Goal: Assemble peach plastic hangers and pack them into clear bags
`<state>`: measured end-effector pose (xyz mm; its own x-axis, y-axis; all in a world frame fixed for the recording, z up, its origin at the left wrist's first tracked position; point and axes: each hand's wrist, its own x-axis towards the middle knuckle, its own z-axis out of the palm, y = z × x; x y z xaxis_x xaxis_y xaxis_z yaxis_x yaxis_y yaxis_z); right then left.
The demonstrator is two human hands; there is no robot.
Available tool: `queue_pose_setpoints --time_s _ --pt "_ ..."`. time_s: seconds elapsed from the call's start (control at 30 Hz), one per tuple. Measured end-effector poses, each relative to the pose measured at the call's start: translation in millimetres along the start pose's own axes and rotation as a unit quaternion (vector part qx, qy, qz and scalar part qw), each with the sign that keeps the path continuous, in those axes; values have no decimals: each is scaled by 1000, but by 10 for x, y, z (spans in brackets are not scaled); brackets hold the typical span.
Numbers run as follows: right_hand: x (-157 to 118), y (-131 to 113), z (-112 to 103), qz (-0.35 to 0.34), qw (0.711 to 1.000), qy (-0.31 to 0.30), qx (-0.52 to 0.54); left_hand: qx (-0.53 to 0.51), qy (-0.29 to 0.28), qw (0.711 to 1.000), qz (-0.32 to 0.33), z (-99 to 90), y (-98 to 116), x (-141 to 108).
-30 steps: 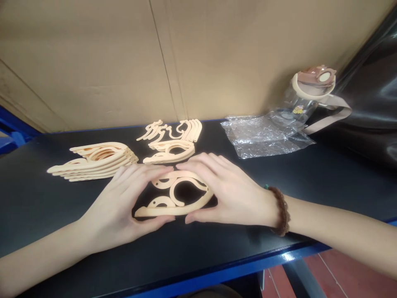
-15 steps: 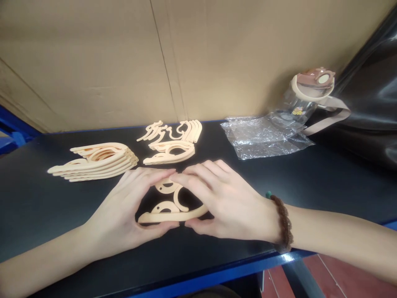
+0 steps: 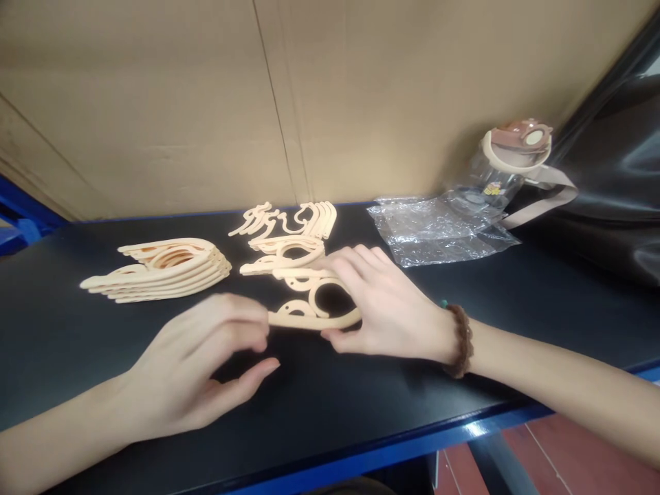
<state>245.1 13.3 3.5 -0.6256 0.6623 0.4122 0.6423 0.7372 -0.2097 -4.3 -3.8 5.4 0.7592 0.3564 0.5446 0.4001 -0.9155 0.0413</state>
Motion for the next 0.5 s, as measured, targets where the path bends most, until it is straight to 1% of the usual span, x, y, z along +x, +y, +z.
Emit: queue_pose_setpoints --time_s 0.1,0.17,0.23,0.3,0.4,0.5 --pt "100 84 -19 31 999 -15 24 12 -79 995 65 12 9 -10" --pt "196 133 -25 56 997 -28 37 15 -121 990 77 27 9 -17" --pt "323 184 -19 70 996 -35 50 6 -147 987 63 37 -5 -27" --pt "481 245 2 64 995 -43 69 -7 -162 986 38 41 -35 -39" --pt "739 357 66 39 993 -52 93 -18 -175 984 4 42 -87 -57" --pt "953 467 158 8 990 -63 125 -33 -188 982 -10 49 -120 -67"
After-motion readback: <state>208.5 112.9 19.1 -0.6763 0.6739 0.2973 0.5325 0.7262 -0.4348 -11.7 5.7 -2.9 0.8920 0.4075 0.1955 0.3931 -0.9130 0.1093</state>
